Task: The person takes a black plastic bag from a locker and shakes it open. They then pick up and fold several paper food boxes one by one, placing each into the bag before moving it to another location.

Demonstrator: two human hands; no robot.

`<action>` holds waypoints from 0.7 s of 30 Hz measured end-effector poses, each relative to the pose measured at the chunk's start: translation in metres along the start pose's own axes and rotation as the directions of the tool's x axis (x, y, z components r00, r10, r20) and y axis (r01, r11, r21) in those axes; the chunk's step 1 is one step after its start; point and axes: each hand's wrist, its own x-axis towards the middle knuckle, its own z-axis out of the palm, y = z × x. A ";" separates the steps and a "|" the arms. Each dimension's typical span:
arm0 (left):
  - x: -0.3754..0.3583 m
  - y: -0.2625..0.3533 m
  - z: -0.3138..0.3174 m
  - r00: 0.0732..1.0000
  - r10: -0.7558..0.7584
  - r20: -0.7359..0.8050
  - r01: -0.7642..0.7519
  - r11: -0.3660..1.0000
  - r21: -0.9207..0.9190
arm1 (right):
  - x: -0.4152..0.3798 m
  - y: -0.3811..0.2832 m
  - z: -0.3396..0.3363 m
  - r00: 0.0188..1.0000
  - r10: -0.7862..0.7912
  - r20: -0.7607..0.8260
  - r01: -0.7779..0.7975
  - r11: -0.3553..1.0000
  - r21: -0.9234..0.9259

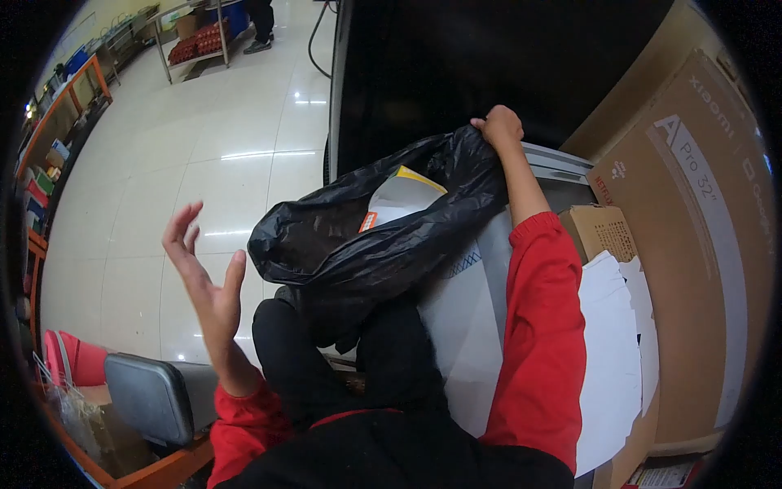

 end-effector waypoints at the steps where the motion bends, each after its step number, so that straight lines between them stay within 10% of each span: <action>1: 0.017 0.023 0.002 0.984 0.060 0.170 -0.032 0.987 -0.160 | 0.009 0.003 0.003 1.000 -0.023 0.005 0.023 1.000 0.002; 4: 0.055 0.049 0.059 0.629 0.264 0.732 0.190 0.860 -0.474 | 0.030 0.016 0.012 0.991 -0.047 0.125 0.036 0.995 0.091; 8: 0.061 0.003 0.224 0.330 0.140 0.934 0.322 0.913 -0.250 | 0.036 0.035 -0.008 0.894 0.010 0.447 -0.220 0.880 0.421; 13: 0.052 0.000 0.342 0.440 0.009 0.898 0.534 0.801 -0.269 | 0.072 0.103 -0.002 0.939 -0.061 0.338 -0.209 0.680 0.702; 17: 0.048 0.007 0.371 0.378 -0.031 0.925 0.653 0.718 -0.243 | 0.070 0.139 0.041 0.983 -0.170 0.064 0.128 0.899 0.418; 20: 0.058 0.006 0.369 0.074 -0.095 0.993 0.709 0.705 0.015 | 0.032 0.111 0.034 0.992 -0.093 -0.080 0.108 0.973 0.205; 21: 0.057 0.002 0.372 0.098 -0.127 0.987 0.638 0.769 0.036 | 0.021 0.113 0.031 0.990 -0.140 -0.028 0.142 0.973 0.182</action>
